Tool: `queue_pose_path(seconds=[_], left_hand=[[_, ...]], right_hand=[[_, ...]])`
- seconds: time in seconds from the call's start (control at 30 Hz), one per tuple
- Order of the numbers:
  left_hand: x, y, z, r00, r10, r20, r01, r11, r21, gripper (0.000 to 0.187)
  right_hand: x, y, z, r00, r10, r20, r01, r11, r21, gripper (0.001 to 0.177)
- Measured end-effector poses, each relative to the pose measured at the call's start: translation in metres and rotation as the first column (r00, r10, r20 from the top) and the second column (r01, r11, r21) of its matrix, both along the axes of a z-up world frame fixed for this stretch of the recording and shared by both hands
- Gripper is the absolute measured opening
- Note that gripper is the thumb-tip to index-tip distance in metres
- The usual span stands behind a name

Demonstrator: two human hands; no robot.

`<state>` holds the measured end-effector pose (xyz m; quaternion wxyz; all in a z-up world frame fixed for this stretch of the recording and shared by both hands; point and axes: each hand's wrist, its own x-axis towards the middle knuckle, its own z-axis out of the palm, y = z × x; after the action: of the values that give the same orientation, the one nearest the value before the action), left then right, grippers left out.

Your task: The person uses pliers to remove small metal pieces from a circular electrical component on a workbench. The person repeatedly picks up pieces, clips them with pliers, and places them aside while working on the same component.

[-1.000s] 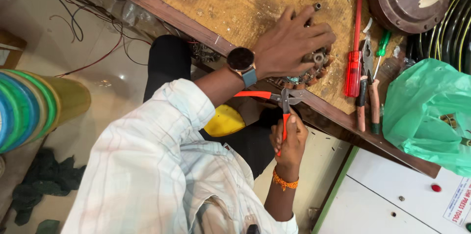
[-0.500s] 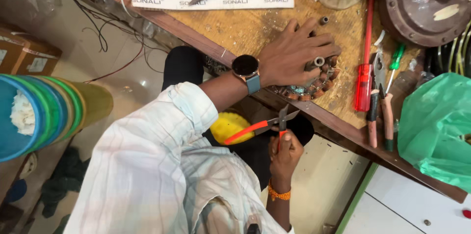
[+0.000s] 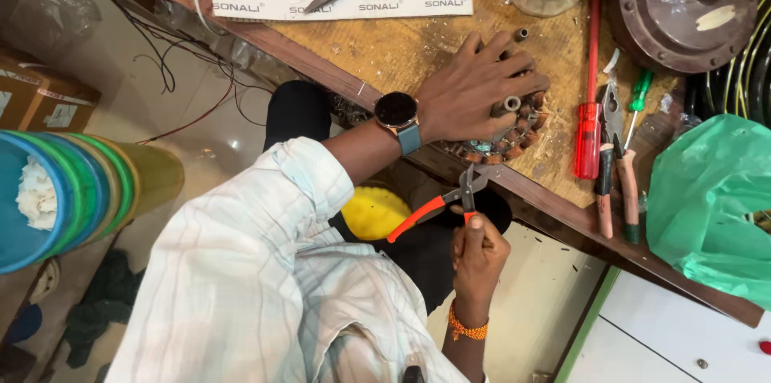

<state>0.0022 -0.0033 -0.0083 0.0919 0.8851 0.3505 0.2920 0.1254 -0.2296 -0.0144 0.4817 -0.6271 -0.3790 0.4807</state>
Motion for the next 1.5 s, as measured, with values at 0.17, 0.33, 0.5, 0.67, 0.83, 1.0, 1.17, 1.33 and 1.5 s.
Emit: queue_pose_path(seconds=[0.17,0.33,0.5,0.67,0.83,1.0,1.17,1.33,1.5], left_hand=[[-0.002,-0.003,0.002,1.0,-0.003,0.025,0.003,1.0,0.028,0.055],[-0.001,-0.001,0.003,0.999,-0.01,-0.054,0.009,1.0,-0.025,0.055],[-0.001,-0.001,0.003,1.0,0.024,-0.001,-0.024,0.994,0.11,0.057],[0.001,0.003,0.005,0.995,-0.012,-0.094,0.007,0.998,-0.055,0.059],[0.01,0.002,-0.003,0.989,0.0,-0.145,0.013,0.996,0.088,0.067],[0.001,0.005,0.002,0.995,-0.044,-0.088,0.046,0.999,0.021,0.061],[0.002,0.005,-0.006,1.0,-0.026,-0.004,0.026,0.997,0.074,0.056],[0.002,0.005,-0.001,0.995,-0.08,-0.056,0.082,0.996,0.03,0.055],[-0.002,0.004,0.007,0.995,-0.101,0.003,0.1,0.992,0.072,0.058]], right_hand=[[0.0,0.004,-0.003,1.0,-0.006,-0.031,0.006,1.0,-0.001,0.043],[0.002,0.009,0.0,0.998,0.027,-0.052,-0.027,1.0,-0.001,0.042],[0.015,0.008,-0.023,0.999,0.053,0.004,-0.053,0.998,0.026,0.03],[0.022,0.011,-0.101,0.986,-0.164,0.002,0.162,0.978,0.132,0.038],[0.002,0.055,-0.201,0.843,-0.394,0.366,0.166,0.838,0.52,0.06],[-0.011,0.034,-0.168,0.897,-0.362,0.255,0.167,0.81,0.563,0.047],[-0.016,0.007,-0.075,0.96,-0.252,0.122,0.196,0.916,0.35,0.03],[0.009,0.004,-0.01,0.984,-0.067,0.166,0.051,0.994,0.095,0.025],[0.018,0.007,-0.013,0.994,-0.052,0.099,0.048,0.998,0.046,0.031]])
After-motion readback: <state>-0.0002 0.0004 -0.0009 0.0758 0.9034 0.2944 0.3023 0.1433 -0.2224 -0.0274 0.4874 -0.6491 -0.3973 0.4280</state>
